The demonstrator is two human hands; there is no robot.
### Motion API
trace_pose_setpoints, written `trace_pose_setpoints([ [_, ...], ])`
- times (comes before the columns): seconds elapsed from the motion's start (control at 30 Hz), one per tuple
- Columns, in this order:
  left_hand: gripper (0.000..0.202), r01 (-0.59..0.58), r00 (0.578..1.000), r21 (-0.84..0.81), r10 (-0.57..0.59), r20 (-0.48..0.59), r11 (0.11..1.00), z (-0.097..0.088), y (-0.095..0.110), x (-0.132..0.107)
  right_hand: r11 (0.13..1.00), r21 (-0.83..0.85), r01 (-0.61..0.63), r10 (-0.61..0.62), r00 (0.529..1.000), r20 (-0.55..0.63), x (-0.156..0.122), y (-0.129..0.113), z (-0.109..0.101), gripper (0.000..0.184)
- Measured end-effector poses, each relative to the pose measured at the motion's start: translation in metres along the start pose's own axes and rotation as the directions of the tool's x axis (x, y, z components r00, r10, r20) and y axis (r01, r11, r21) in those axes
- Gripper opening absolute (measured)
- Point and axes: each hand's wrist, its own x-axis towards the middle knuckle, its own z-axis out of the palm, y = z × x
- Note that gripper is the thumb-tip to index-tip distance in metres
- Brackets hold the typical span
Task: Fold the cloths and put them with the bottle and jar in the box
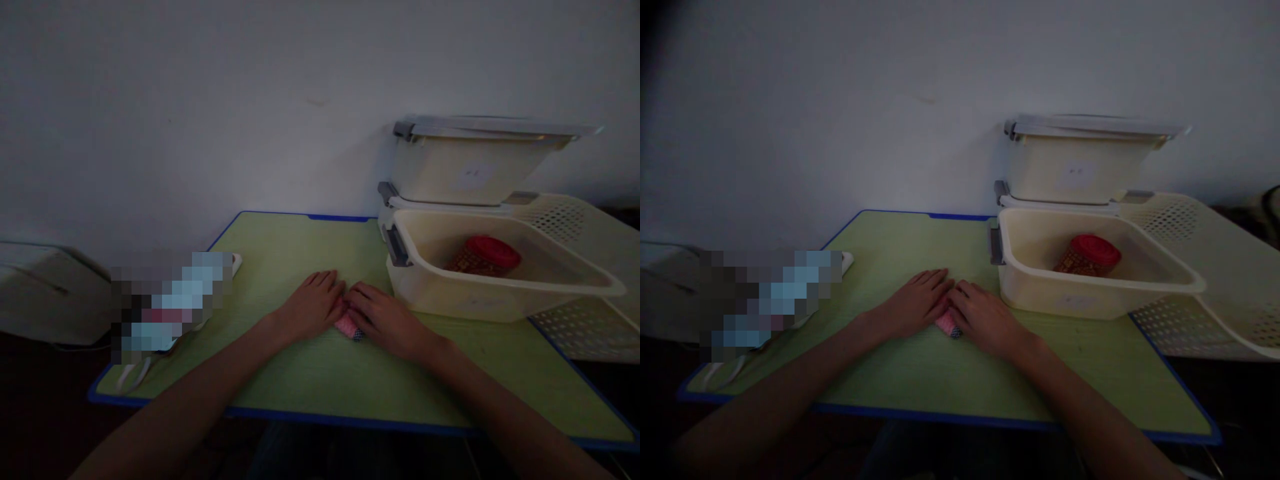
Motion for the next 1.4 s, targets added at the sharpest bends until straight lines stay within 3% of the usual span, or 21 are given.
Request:
trace_pose_setpoints([
  [1.4,0.047,0.002,1.000,0.029,-0.003,0.009,1.000,0.0018,-0.0003,0.0003,1.000,-0.013,0.020,-0.020,1.000,-0.020,-0.0009,0.0003,0.0010,0.011],
])
